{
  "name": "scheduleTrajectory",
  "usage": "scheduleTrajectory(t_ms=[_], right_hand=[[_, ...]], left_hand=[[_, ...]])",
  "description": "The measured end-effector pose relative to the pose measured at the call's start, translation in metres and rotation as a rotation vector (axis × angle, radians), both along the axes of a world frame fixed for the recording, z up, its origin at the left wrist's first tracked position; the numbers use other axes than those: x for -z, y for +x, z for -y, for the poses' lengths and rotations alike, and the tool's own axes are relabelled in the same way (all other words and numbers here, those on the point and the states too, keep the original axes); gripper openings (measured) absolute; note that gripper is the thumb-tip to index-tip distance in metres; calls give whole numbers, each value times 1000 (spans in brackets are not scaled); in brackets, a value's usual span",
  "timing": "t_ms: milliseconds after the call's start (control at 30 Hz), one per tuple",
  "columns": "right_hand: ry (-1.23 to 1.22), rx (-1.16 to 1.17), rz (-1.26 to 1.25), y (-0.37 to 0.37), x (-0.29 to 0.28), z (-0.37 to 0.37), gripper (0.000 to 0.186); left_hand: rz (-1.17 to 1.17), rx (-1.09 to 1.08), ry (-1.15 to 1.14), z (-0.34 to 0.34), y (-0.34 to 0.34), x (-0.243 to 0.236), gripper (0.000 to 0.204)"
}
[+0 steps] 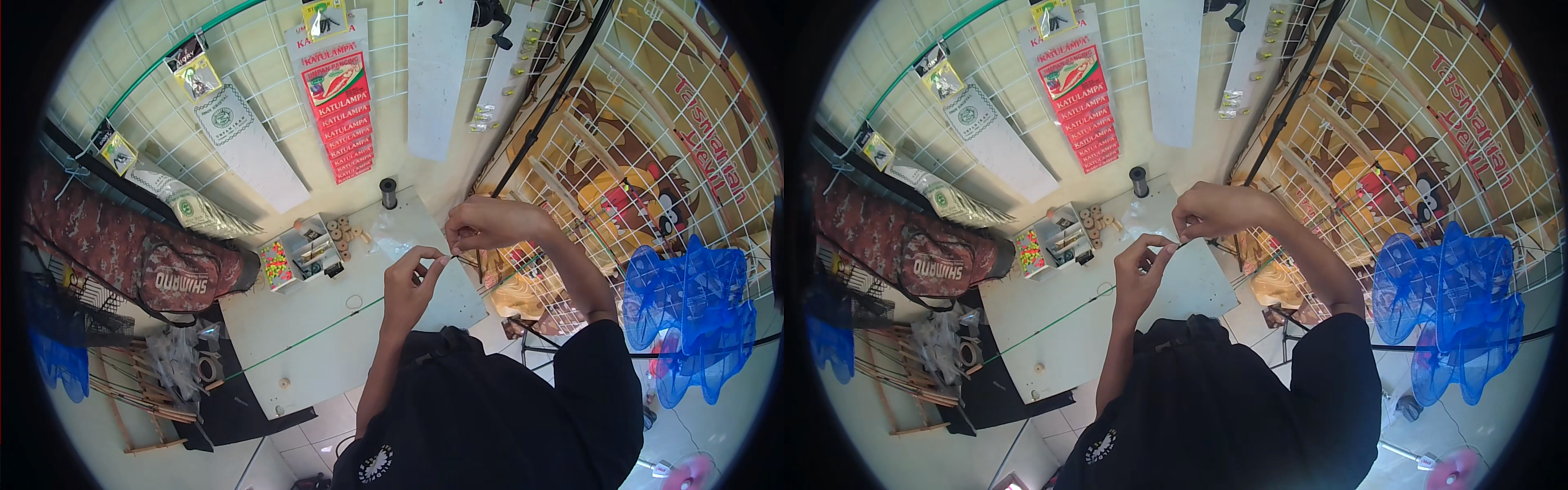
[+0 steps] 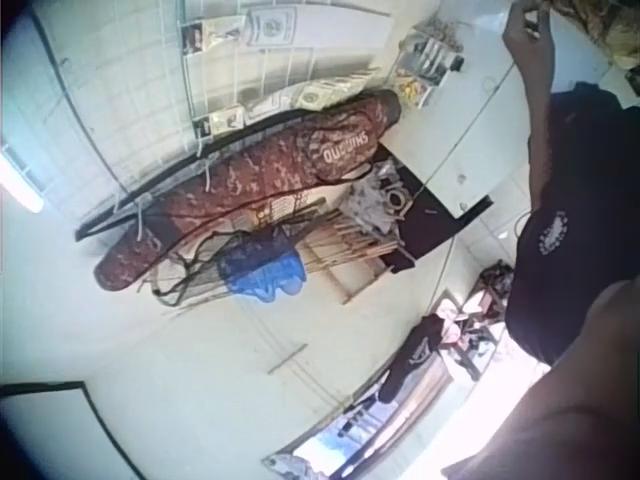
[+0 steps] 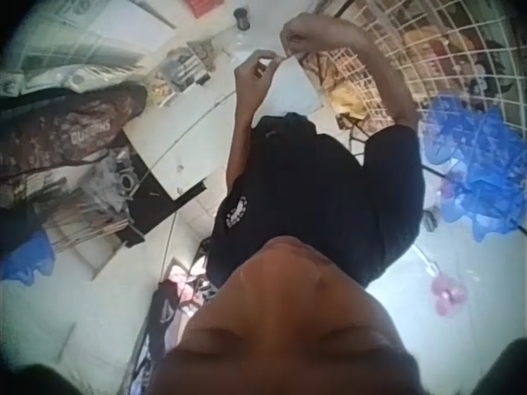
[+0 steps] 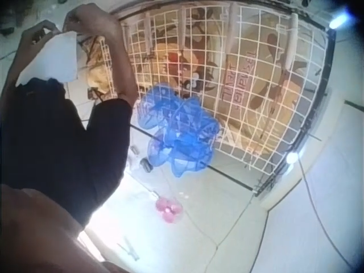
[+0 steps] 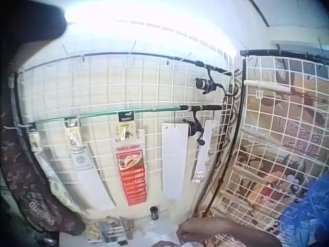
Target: Repairing or preparing the tip of a fishing rod by threading and securing line.
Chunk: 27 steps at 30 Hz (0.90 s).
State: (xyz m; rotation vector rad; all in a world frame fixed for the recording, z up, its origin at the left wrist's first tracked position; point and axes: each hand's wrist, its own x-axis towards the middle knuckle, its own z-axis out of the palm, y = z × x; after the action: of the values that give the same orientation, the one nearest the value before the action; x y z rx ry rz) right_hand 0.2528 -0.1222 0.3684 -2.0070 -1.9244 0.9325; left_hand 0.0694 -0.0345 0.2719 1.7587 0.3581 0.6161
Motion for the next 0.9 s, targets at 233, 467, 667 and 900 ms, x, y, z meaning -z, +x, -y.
scheduleTrajectory(t_ms=[233, 467, 667, 900], right_hand=[[391, 149, 270, -31, -5, 28, 10], [446, 254, 328, -47, 6, 34, 11], [507, 257, 308, -47, 14, 39, 12], [574, 213, 237, -45, 26, 41, 16]], left_hand=[[244, -220, 341, -5, 16, 6, 11], [-112, -171, -157, 3, 20, -15, 15], [48, -283, -202, 13, 26, -12, 18], [132, -372, -162, 23, 27, -12, 17]])
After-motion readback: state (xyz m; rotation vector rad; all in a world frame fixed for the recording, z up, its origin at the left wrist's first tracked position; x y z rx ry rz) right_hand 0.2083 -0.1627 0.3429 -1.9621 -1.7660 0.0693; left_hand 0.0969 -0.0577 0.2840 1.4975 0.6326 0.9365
